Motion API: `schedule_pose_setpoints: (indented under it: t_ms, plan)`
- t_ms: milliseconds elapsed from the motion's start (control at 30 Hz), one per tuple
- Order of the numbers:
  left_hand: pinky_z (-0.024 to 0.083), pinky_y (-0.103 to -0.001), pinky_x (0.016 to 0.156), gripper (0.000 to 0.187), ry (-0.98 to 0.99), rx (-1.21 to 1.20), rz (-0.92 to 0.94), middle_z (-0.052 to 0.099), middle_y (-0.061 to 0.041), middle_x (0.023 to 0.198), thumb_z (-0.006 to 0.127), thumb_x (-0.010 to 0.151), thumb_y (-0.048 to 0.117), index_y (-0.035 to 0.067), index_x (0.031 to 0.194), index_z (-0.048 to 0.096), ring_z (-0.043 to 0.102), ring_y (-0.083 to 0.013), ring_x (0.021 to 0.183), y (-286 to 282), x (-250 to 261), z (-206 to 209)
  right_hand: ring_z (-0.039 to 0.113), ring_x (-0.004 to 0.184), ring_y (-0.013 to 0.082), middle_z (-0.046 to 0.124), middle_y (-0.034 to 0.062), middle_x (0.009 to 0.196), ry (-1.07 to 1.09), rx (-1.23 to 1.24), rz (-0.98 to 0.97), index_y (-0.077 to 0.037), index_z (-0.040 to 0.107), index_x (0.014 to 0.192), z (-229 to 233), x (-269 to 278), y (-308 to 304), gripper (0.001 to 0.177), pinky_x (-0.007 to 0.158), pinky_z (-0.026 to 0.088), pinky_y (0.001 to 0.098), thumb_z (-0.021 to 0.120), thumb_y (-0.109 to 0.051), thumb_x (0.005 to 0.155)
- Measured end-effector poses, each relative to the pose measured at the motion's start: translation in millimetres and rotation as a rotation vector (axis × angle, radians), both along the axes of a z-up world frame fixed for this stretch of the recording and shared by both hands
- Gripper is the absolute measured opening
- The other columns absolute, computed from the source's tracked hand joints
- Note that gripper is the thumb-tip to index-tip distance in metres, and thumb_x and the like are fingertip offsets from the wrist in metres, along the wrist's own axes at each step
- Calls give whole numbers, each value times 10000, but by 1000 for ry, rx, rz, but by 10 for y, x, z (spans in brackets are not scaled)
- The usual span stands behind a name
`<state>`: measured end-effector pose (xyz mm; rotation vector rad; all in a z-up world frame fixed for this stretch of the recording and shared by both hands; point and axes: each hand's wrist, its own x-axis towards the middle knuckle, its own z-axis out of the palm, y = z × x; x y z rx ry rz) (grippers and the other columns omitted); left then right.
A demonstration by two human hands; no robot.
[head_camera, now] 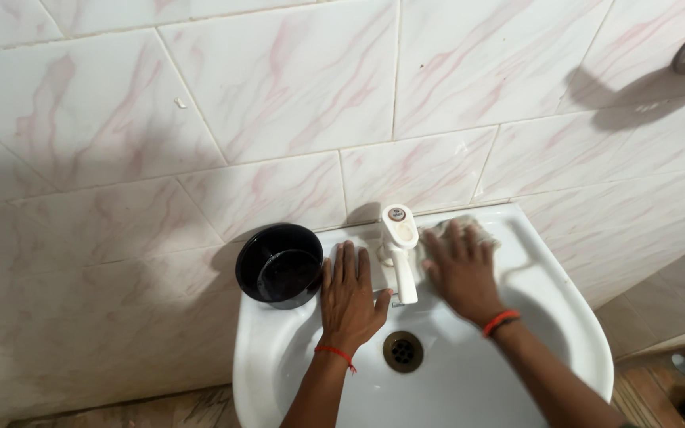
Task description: The person scrubs a white bathroom sink with an orange brush, then wipes the sink and faucet with a cloth. A black cup is placed on the sink during the process.
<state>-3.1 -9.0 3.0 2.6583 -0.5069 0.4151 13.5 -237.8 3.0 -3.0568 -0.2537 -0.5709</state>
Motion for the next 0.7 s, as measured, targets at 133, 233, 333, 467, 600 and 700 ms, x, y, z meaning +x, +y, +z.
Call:
schedule_pose_setpoints:
  t_ms: [133, 233, 333, 467, 600, 700]
  plan:
    - [132, -573, 1221, 837, 6, 11, -2, 298, -316, 1574, 714, 870, 407, -74, 1472, 387, 214, -431, 1511, 8, -4, -9, 185, 1479, 461, 221, 188, 1679, 124, -24, 129, -260, 313, 1558, -110, -115, 5, 652, 1141, 205, 609, 445, -514, 973]
    - [120, -569, 1217, 856, 28, 7, 9, 286, -309, 1584, 707, 860, 414, -69, 1480, 366, 199, -423, 1512, -17, 10, 9, 231, 1521, 412, 218, 207, 1627, 202, 199, 6, -209, 280, 1578, 5, -6, -210, 738, 1176, 256, 582, 470, -574, 965]
    - [114, -572, 1218, 880, -14, 36, 29, 288, -306, 1595, 692, 863, 418, -93, 1490, 343, 198, -414, 1520, -46, -10, 0, 215, 1486, 487, 182, 309, 1594, 127, 227, -157, -185, 276, 1614, 56, -9, -164, 785, 1169, 265, 607, 495, -568, 964]
    - [99, -561, 1229, 937, 47, 69, 42, 261, -317, 1591, 682, 842, 434, -129, 1489, 306, 174, -408, 1528, -79, -4, 3, 161, 1503, 425, 168, 122, 1662, 267, -28, -125, -274, 258, 1575, 70, -146, 170, 744, 1118, 199, 708, 478, -602, 945]
    - [102, -528, 1234, 978, 53, 40, 68, 230, -346, 1596, 688, 822, 442, -153, 1486, 285, 156, -417, 1534, -92, 28, -23, 187, 1511, 445, 184, 128, 1681, 240, 67, -170, -349, 287, 1573, 79, -66, -107, 678, 1140, 235, 672, 457, -592, 964]
    - [112, -515, 1234, 996, 54, 40, 76, 221, -360, 1596, 687, 826, 449, -163, 1491, 270, 152, -426, 1532, -71, 19, -60, 213, 1498, 465, 223, 171, 1665, 194, 140, -231, -321, 293, 1574, -23, 7, -341, 647, 1158, 237, 636, 444, -575, 999]
